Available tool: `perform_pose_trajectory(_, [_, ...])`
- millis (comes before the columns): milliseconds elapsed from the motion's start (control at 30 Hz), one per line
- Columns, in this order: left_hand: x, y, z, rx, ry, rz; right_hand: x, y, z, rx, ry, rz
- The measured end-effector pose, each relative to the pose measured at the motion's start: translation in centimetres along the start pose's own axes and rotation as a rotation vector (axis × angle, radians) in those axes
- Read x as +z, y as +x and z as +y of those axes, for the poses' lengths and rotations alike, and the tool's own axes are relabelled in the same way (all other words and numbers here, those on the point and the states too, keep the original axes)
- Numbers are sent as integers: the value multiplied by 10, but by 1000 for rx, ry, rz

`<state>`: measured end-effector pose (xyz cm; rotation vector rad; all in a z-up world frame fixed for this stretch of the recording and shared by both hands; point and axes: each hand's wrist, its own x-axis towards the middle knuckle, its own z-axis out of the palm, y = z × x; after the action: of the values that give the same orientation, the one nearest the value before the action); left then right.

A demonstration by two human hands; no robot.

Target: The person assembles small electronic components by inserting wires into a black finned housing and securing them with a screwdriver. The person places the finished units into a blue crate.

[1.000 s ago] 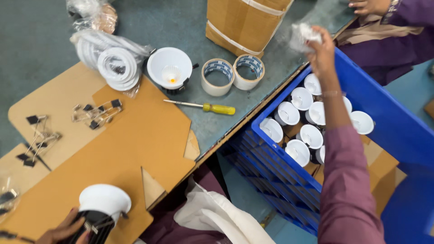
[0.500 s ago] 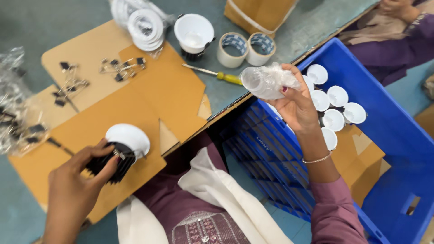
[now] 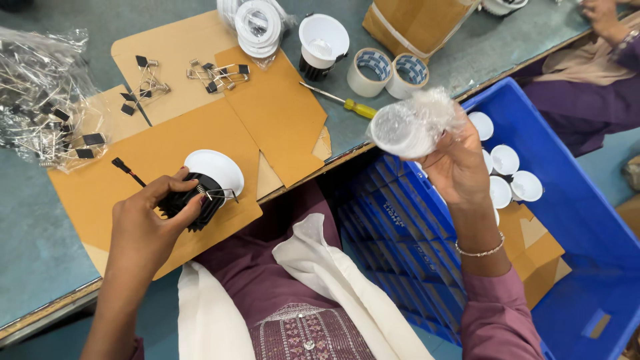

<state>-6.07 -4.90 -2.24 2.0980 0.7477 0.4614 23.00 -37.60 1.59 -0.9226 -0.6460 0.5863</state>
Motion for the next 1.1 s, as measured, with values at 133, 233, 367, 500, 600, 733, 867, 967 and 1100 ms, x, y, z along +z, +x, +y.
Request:
perform_pose_trajectory(133, [0,1,-1,14,3,-12,-1,-4,4,-12,-8,-22])
perform_pose_trajectory(233, [0,1,-2,-6,0,-20,-7,-5,7,-21,23,-27])
perform_pose_trajectory(367, [0,0,-4,6,-14,-15,-14,-10,11,-13,45,17])
perform_pose_trajectory(500, [-1,-1,-6,7,-9,-16,-14,-9,14,-15,70,31])
perform_pose_trajectory(600, [-1,-1,-7,-13,9,-16,-14,-4,13,-25,75,28])
perform_pose_trajectory(733, [-1,-1,-5,61,18,17,-30,24,17,5,0,95])
perform_pose_trajectory(867, [1,-4,-4,52,36,25,-70,77,44,139,115,272])
perform_pose_trajectory(967, [0,-3,-2,58,44,21,-101,106,63,218,177,331])
perform_pose_trajectory(1100, [0,-4,-2,39,31,13,-125,125,77,226,246,394])
